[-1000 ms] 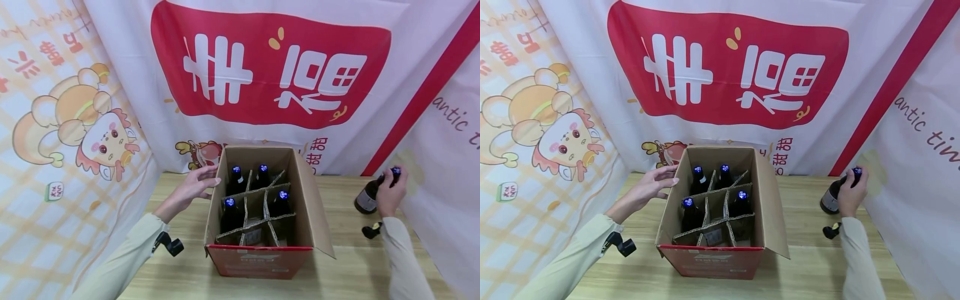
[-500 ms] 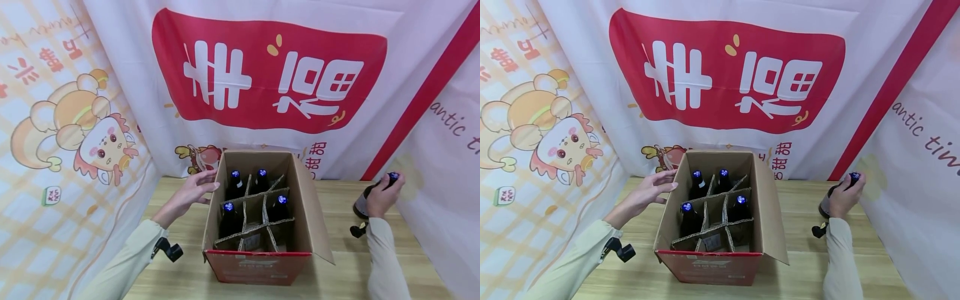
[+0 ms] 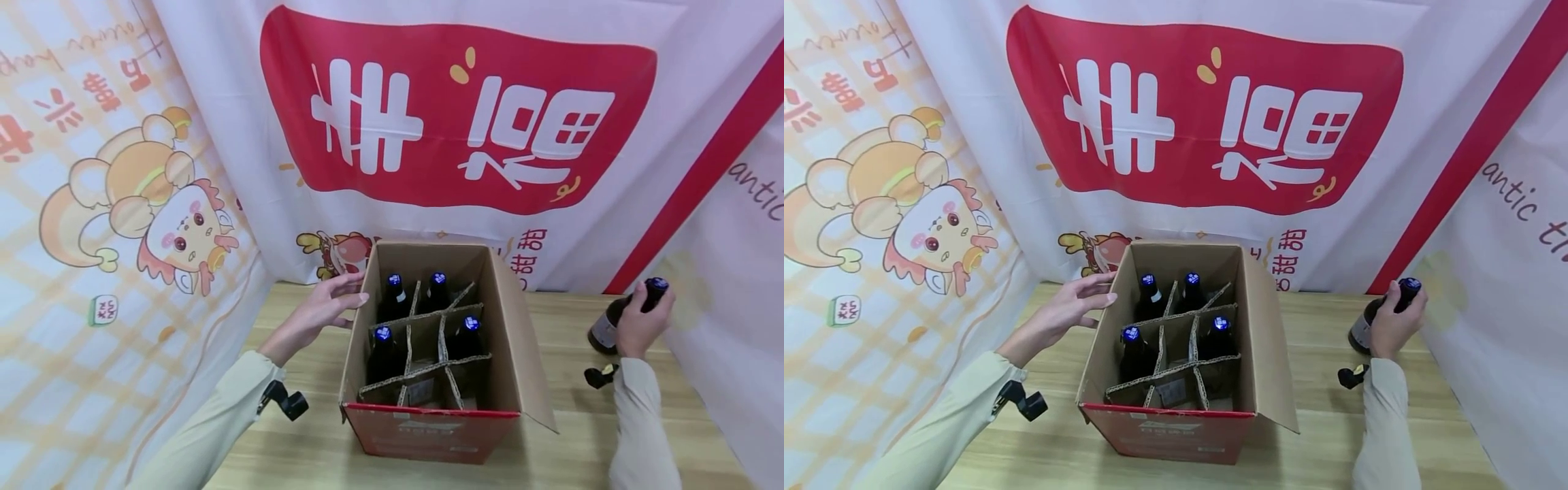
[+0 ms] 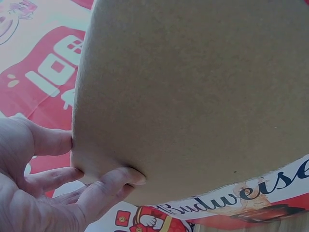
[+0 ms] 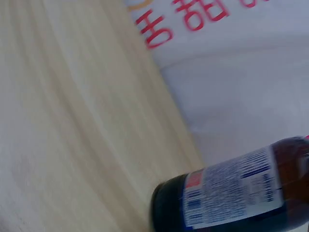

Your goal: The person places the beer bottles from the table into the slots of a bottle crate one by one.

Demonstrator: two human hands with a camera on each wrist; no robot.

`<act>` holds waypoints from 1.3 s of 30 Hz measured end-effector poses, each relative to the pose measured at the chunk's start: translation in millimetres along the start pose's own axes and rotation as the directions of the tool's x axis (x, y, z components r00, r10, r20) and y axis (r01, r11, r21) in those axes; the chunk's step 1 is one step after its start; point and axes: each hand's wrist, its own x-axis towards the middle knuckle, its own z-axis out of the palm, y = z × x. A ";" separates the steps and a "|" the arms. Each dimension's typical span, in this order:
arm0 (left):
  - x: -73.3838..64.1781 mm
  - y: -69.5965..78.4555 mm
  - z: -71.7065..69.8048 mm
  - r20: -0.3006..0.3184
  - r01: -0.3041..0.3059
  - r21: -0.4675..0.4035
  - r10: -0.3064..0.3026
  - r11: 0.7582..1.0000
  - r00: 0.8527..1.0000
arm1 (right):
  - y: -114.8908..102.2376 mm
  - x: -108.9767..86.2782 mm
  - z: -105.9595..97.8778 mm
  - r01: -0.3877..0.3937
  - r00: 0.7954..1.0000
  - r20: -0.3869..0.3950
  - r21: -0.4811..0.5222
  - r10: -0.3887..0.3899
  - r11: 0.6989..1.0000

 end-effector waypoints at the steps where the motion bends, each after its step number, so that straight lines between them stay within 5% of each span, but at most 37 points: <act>1: -0.3 0.6 0.3 -0.002 0.003 -0.002 -0.003 1.000 1.000 | -2.0 1.2 -2.3 -0.023 1.000 0.018 0.007 0.023 1.000; 8: -1.0 2.7 -0.4 0.002 0.007 -0.002 -0.007 1.000 1.000 | -28.4 3.2 -22.6 -0.138 0.984 0.116 -0.001 0.137 0.990; 25: -1.8 4.6 -1.0 0.011 0.000 -0.016 0.000 1.000 1.000 | -72.9 4.9 -38.2 -0.103 0.940 0.312 -0.120 0.136 0.987; 39: -0.2 4.5 2.3 0.007 -0.005 -0.007 0.005 1.000 1.000 | -178.8 8.7 -37.3 -0.070 0.907 0.412 -0.052 0.086 0.996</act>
